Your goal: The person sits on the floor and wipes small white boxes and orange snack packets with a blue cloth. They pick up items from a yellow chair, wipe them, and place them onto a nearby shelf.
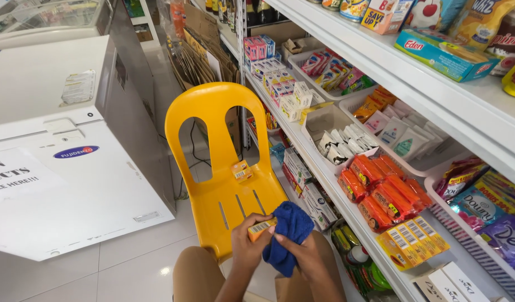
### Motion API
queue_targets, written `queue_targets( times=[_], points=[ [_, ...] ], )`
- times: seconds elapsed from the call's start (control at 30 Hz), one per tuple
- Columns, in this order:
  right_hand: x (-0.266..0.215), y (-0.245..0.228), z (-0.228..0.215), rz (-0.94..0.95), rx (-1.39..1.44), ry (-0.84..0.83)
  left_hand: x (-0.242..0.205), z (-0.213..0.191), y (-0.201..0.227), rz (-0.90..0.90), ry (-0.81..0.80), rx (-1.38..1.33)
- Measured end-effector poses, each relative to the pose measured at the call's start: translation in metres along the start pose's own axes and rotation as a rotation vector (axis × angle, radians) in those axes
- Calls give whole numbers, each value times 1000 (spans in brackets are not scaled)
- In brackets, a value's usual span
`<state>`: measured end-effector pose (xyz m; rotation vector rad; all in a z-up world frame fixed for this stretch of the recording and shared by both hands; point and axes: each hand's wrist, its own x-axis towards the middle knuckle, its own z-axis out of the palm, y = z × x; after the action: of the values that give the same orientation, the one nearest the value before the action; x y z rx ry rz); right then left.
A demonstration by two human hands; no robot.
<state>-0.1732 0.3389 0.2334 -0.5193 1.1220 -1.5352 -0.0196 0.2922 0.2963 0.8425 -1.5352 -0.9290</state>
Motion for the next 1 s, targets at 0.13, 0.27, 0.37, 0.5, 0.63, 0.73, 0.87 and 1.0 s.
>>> queue_targets(
  times=[0.13, 0.27, 0.37, 0.5, 0.63, 0.73, 0.87, 1.0],
  points=[
    [-5, -4, -1, -173, 30, 37, 1, 2, -15, -118, -153, -113],
    [-22, -22, 11, -180, 84, 220, -8, 13, -28, -360, -44, -361],
    [-9, -6, -24, 32, 81, 177, -9, 13, -37, -402, -121, -427],
    [-21, -27, -48, 252, -53, -93, 3, 1, -32, -64, -347, -207],
    [-11, -1, -66, 237, 32, 14, 7, 13, -18, -8, -410, -258],
    [17, 60, -101, 64, 281, 2, 3, 23, -16, -58, -334, -305],
    [50, 106, -139, 44, 225, 97, -10, 31, -11, -137, -454, -378],
    [8, 32, -79, 255, 210, 14, -17, 37, -31, -23, -419, -177]
  ],
)
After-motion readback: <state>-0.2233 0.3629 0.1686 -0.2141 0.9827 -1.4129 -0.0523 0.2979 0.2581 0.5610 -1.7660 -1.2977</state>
